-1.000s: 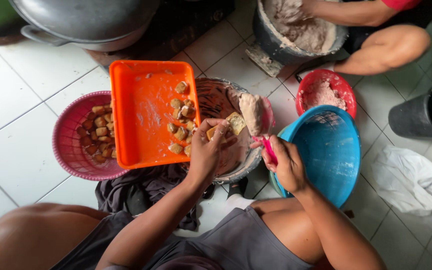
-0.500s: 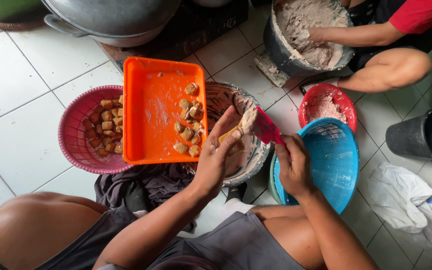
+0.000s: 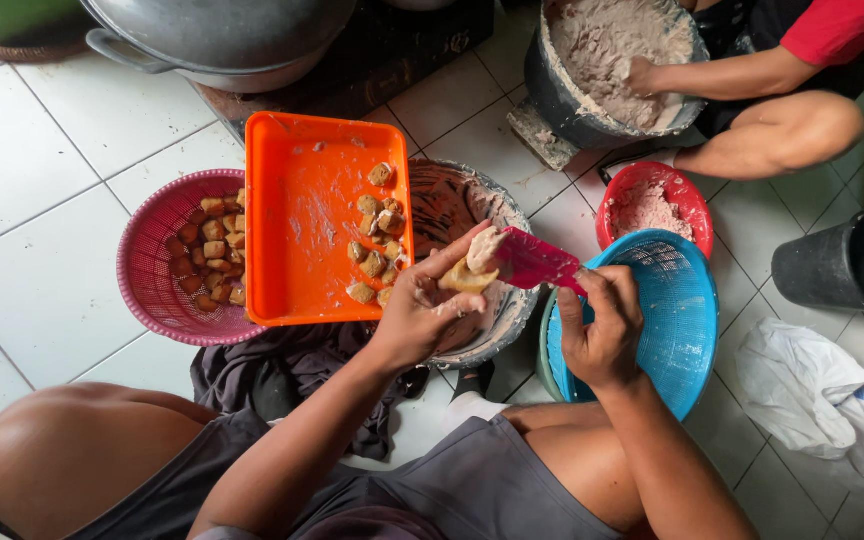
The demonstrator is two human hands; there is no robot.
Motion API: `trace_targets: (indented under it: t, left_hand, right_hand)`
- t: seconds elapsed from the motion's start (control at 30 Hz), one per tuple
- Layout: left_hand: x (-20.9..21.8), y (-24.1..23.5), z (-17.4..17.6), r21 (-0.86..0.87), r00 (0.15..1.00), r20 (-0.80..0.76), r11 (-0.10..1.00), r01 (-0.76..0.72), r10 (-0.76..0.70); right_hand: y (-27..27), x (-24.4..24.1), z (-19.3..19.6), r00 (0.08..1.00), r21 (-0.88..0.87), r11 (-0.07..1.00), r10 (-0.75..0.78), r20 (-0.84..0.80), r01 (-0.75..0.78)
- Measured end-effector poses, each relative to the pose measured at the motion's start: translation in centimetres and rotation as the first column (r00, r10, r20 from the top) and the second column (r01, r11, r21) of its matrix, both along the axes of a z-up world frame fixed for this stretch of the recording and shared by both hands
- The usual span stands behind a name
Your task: The person scoops a thick paste from a bowl using a pink spatula and spreads it onto small fried pieces held in the left hand. Each coated piece is placed onto an orange tray. The process repeats continuously with multiple pieces.
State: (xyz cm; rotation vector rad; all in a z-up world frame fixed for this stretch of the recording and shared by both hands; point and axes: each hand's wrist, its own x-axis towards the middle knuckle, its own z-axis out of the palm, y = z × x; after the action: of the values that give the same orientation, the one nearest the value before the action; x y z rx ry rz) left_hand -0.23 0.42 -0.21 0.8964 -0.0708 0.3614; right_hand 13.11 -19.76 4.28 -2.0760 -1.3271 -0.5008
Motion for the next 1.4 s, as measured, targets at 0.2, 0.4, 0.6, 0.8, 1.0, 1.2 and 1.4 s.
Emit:
trace_targets:
  t: [0.2,0.4,0.6,0.8,1.0,1.2,1.4]
  left_hand:
    - [0.0,0.8,-0.9,0.046,0.998,-0.045,0.998,-0.052,0.054]
    - [0.1,1.3,-0.7,0.017,0.978,-0.198,0.998,-0.059,0.061]
    - [-0.3,3.3,-1.0,0.045,0.964,-0.106,0.970,-0.240,0.243]
    - [-2.1,9.3,-9.7,0.571,0.799,-0.252,0.750,-0.334,0.547]
    - [0.2,10.6,-19.4,0.810,0.571,-0.349,0.546,-0.216,0.743]
    - [9.4,13.0,-19.2,0.829,0.573,-0.381,0.543,-0.136,0.726]
    - [5.1,17.7,-18.7,0.950,0.505,0.010,0.149,-0.274,0.863]
  right_hand:
    - [-0.1,0.1,0.1,0.994,-0.003,0.999,0.035,0.105,-0.035]
    - [-0.1,0.2,0.2,0.966,-0.046,0.998,0.054,0.252,-0.044]
    - [-0.1,1.4,-0.7,0.987,-0.114,0.982,0.144,-0.074,-0.152]
    - [-1.4,2.7,-2.5,-0.171,0.193,0.981,0.188,-0.967,-0.012]
    - [-2.1,2.9,-2.5,-0.298,0.174,0.982,0.187,-0.936,0.071]
    - [-1.1,3.3,-3.2,-0.328,0.134,0.988,0.150,-0.933,0.071]
    - [-2.4,4.8,-4.1,-0.354,0.124,0.988,0.147,-0.923,0.089]
